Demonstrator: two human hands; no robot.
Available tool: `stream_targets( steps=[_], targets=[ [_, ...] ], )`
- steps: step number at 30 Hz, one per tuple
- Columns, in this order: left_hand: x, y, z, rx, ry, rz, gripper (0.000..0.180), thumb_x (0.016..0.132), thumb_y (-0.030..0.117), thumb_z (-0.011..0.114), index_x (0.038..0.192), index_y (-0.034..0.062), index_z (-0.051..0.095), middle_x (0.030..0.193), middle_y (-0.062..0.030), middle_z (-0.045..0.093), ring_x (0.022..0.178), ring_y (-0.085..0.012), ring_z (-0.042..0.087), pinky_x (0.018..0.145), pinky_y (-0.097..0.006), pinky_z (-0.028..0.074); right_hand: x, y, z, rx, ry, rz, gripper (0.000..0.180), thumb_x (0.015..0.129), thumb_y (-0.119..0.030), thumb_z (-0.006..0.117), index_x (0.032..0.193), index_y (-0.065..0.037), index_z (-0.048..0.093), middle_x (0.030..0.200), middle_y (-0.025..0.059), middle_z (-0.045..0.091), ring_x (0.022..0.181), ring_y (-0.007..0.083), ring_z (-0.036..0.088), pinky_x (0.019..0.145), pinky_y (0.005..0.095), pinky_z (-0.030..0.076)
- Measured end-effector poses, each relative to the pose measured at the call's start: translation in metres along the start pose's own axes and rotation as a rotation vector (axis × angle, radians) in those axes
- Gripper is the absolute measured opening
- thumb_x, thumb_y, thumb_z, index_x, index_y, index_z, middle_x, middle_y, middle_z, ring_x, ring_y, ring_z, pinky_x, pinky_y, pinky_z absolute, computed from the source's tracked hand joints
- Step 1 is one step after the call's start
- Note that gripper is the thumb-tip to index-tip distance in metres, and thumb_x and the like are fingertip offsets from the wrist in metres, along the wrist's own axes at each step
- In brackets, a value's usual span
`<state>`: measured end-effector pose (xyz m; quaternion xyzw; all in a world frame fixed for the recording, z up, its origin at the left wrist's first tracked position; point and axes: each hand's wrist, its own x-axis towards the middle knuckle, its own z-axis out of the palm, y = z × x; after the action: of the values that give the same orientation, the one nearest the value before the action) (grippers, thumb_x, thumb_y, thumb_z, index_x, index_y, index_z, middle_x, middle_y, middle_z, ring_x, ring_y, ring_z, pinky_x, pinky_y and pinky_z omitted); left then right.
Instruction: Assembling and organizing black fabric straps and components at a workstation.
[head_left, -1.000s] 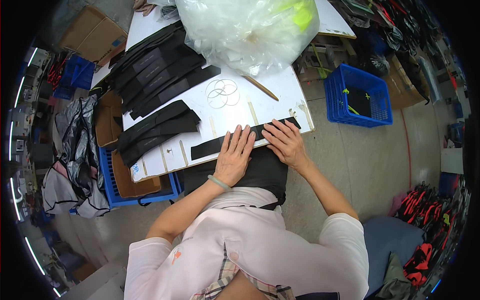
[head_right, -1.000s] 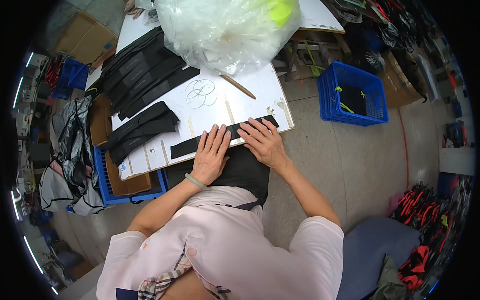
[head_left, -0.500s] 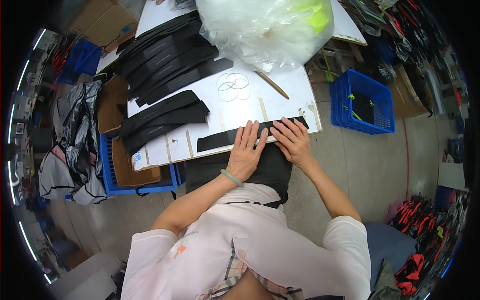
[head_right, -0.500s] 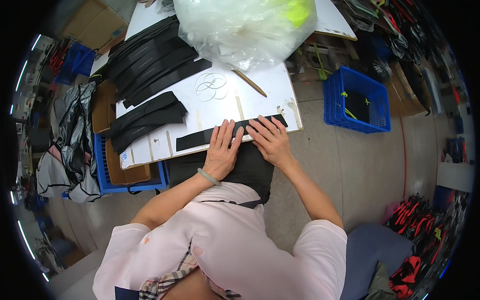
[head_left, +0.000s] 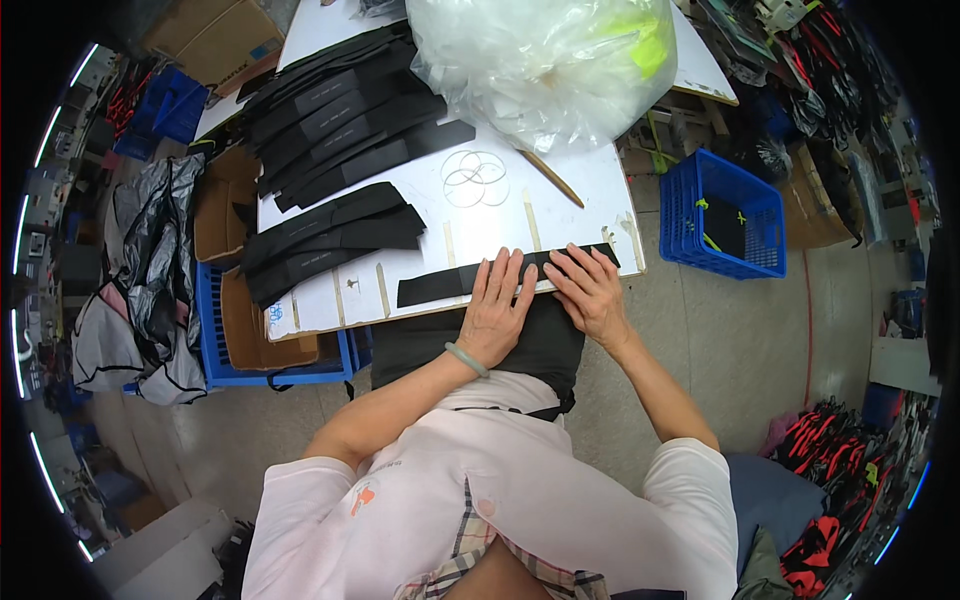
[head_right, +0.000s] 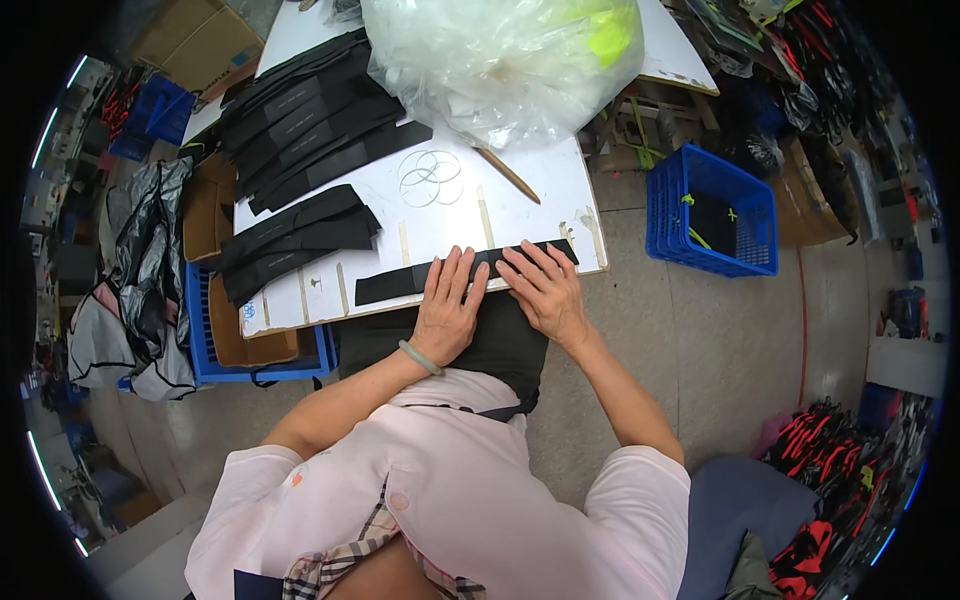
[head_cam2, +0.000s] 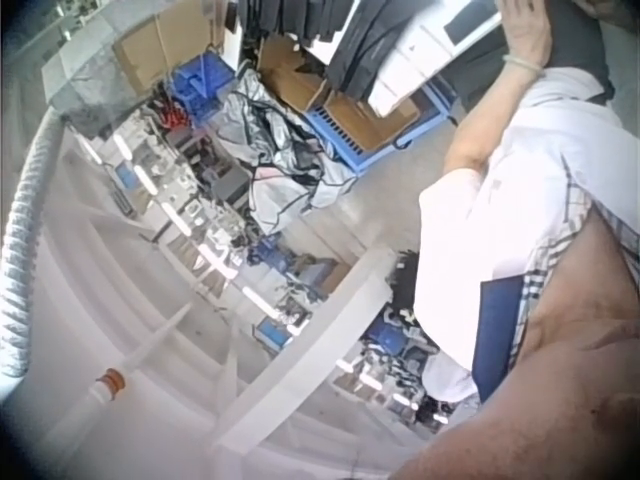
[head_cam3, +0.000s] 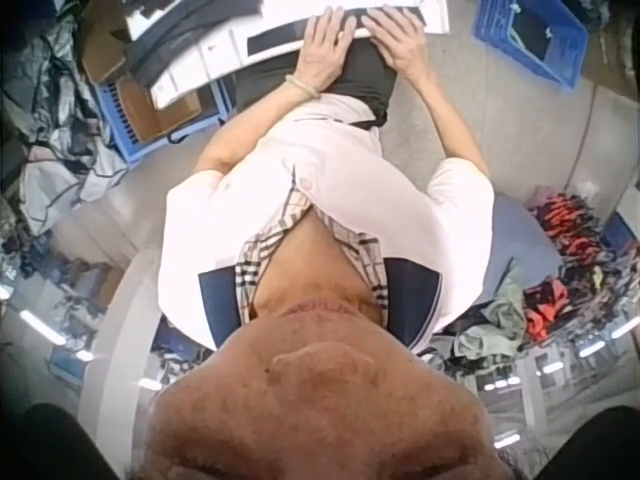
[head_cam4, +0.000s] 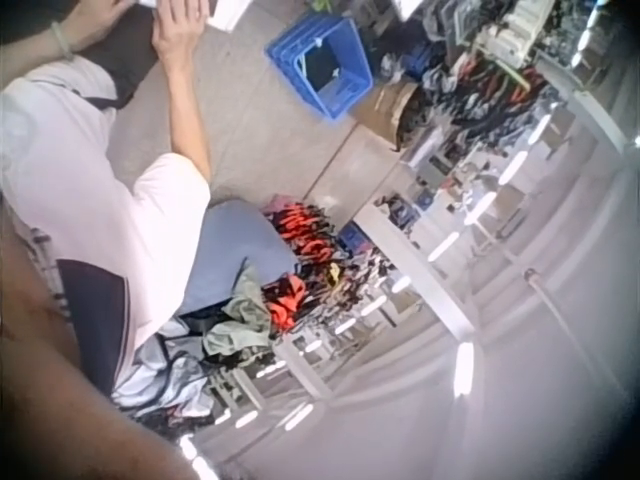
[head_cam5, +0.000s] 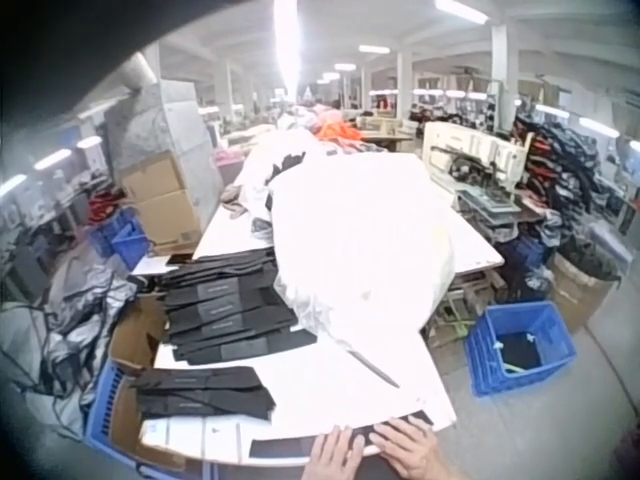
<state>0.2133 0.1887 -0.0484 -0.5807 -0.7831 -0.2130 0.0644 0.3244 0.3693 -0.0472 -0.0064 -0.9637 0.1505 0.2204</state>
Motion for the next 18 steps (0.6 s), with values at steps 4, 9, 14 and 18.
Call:
stream_targets(
  steps=[4, 9, 14, 18],
  targets=[
    [-0.0002, -0.0003, -0.0007, 0.011, 0.001, 0.002, 0.058, 0.080, 0.001, 0.054, 0.136, -0.0033, 0.042, 0.146, -0.0270, 0.033, 0.139, -0.0433, 0.029, 0.113, -0.054, 0.024, 0.0011, -0.0006, -0.0007, -0.005, 0.003, -0.004, 0.046, 0.081, -0.014, 0.069, 0.126, -0.018, 0.062, 0.133, -0.0012, 0.058, 0.128, 0.0214, 0.048, 0.108, 0.0419, 0.033],
    [-0.0005, -0.0007, -0.0005, 0.024, -0.006, 0.005, 0.058, 0.080, 0.001, 0.054, 0.136, -0.0035, 0.042, 0.147, -0.0270, 0.033, 0.139, -0.0436, 0.028, 0.113, -0.054, 0.024, 0.0012, -0.0008, -0.0001, 0.000, 0.018, -0.006, 0.045, 0.082, -0.013, 0.069, 0.126, -0.018, 0.062, 0.133, -0.0010, 0.058, 0.128, 0.0215, 0.048, 0.107, 0.0419, 0.033],
    [-0.0006, 0.0001, -0.0011, 0.052, -0.010, 0.020, 0.055, 0.083, 0.004, 0.052, 0.136, -0.0036, 0.042, 0.146, -0.0278, 0.033, 0.139, -0.0442, 0.029, 0.112, -0.054, 0.025, 0.0002, -0.0008, 0.0000, 0.002, 0.019, -0.002, 0.044, 0.082, -0.012, 0.069, 0.125, -0.017, 0.062, 0.133, -0.0008, 0.058, 0.128, 0.0217, 0.048, 0.107, 0.0426, 0.033],
    [-0.0004, -0.0005, -0.0016, 0.066, -0.026, 0.025, 0.054, 0.084, 0.005, 0.052, 0.136, -0.0035, 0.042, 0.146, -0.0284, 0.033, 0.139, -0.0443, 0.029, 0.112, -0.054, 0.026, 0.0024, -0.0046, -0.0047, 0.037, -0.010, 0.025, 0.045, 0.080, -0.012, 0.070, 0.124, -0.017, 0.063, 0.132, -0.0005, 0.058, 0.127, 0.0226, 0.048, 0.107, 0.0435, 0.033]
  ],
)
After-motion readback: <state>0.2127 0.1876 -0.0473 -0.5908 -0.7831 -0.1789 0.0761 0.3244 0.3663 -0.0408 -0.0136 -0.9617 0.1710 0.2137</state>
